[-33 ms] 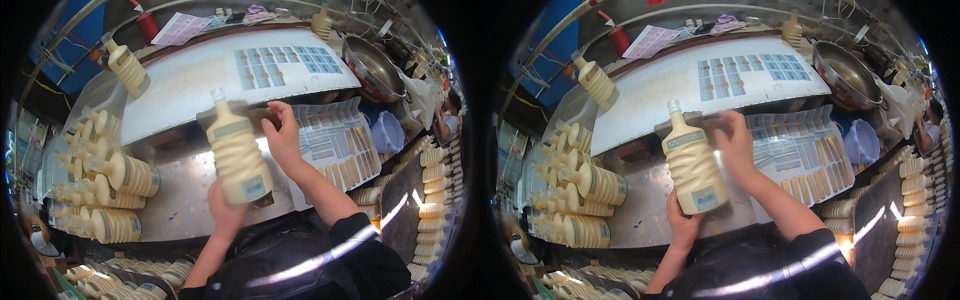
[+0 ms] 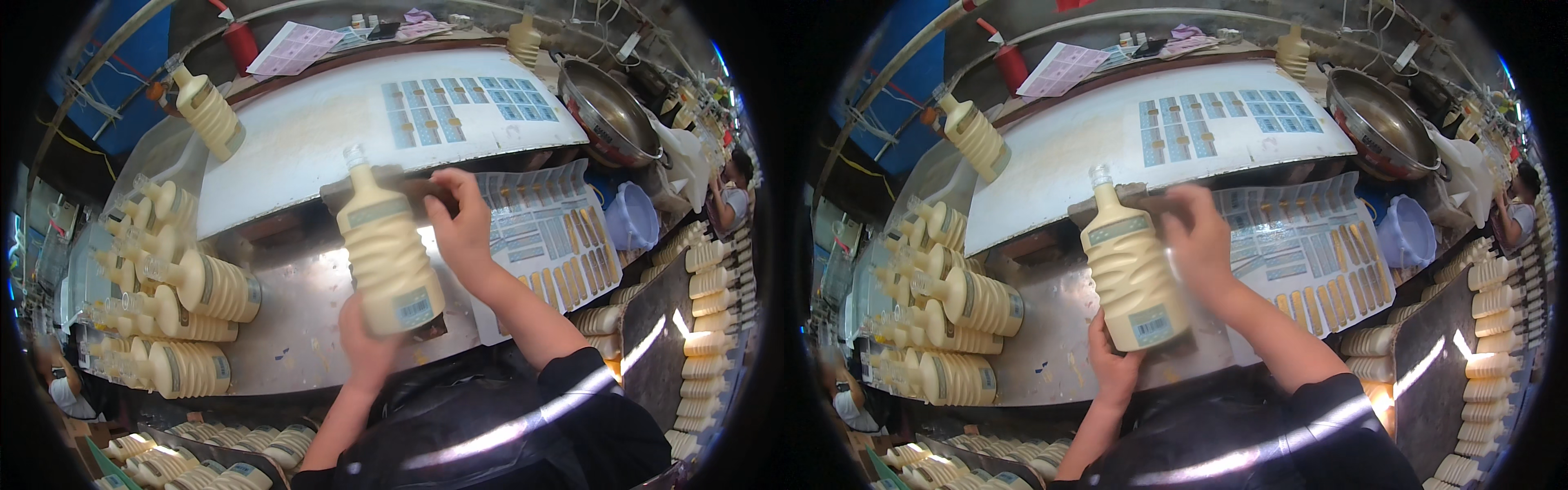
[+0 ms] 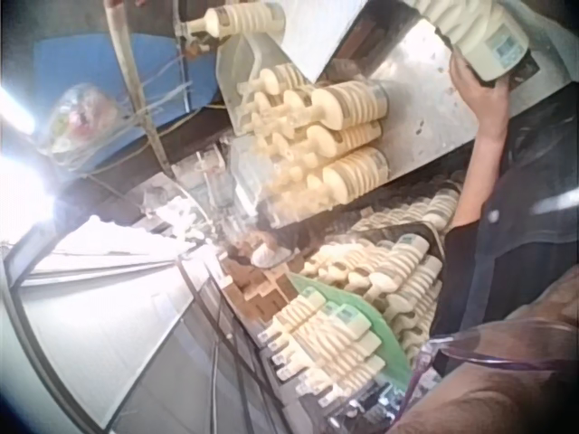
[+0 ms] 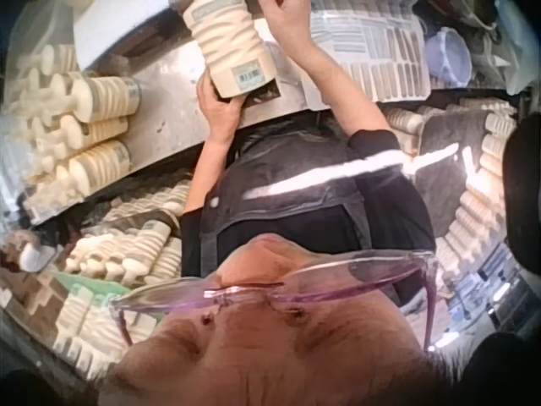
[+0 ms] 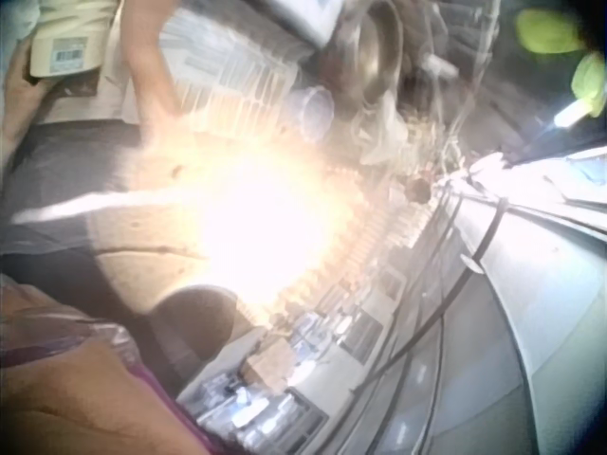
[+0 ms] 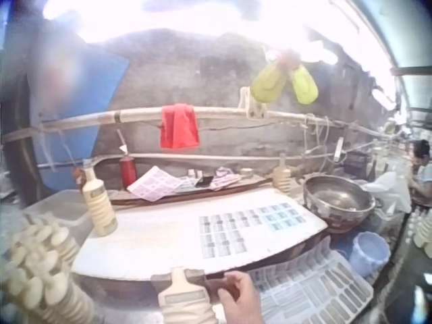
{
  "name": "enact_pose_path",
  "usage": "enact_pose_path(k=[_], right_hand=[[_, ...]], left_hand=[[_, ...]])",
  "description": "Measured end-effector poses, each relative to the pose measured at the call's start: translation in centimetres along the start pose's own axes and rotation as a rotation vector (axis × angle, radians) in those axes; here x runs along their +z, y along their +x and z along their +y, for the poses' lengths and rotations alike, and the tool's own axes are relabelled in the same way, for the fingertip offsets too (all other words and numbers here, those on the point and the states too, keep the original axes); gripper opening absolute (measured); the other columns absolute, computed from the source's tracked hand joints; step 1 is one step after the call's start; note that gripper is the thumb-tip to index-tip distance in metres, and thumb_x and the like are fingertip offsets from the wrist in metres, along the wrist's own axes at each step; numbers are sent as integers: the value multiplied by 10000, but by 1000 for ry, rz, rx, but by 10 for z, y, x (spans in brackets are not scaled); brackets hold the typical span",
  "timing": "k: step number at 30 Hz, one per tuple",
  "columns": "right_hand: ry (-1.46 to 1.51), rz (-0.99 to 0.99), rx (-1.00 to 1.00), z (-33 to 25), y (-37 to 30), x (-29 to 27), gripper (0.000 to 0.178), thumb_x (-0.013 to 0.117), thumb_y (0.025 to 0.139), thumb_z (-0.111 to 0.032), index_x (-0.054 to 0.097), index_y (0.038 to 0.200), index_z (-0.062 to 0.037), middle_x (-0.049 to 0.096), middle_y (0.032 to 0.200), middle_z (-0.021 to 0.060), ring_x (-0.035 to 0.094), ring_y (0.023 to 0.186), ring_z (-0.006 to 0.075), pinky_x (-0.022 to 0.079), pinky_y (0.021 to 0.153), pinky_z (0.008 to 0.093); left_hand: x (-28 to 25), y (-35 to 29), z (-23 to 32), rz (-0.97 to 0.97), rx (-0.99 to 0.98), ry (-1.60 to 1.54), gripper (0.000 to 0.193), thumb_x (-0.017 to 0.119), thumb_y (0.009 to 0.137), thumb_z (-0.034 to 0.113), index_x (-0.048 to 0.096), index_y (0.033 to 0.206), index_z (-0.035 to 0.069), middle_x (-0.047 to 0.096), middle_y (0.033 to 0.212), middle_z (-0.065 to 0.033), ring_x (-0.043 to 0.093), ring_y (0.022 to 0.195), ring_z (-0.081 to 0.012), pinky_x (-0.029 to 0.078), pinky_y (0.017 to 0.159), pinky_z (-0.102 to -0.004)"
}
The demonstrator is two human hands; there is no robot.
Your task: The person applies adhesive labels to cream-colored plastic bottles. They pick a label from a sheet, peel it, and smooth it onto the bottle's body, repeating the process for multiple bottles.
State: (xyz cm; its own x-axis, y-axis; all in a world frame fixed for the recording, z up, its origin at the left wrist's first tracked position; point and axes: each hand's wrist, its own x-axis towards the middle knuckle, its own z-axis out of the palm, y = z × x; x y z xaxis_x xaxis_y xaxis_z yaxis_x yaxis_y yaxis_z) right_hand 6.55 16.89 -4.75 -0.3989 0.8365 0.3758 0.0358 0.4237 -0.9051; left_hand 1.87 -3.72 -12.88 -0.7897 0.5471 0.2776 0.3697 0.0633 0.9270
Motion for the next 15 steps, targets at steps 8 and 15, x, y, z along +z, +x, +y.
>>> enact_pose_path(k=[8,15], right_hand=[[109,-242,-184,-48,-5,-4,246,702,864,-6,699,1107,-45,737,1044,117,729,960,250,565,861,350],[535,-260,518,-6,11,-88,214,555,1009,-87,655,1187,-25,682,1137,52,627,1009,99,514,805,246]], left_hand=[[-34,27,44,-71,444,339,824,948,674,155,556,1386,25,594,1336,-159,584,1221,-326,455,1064,-433],[-5,21,28,-67,262,225,743,956,648,158,637,1302,11,571,1295,-158,571,1180,-325,470,1014,-411]])
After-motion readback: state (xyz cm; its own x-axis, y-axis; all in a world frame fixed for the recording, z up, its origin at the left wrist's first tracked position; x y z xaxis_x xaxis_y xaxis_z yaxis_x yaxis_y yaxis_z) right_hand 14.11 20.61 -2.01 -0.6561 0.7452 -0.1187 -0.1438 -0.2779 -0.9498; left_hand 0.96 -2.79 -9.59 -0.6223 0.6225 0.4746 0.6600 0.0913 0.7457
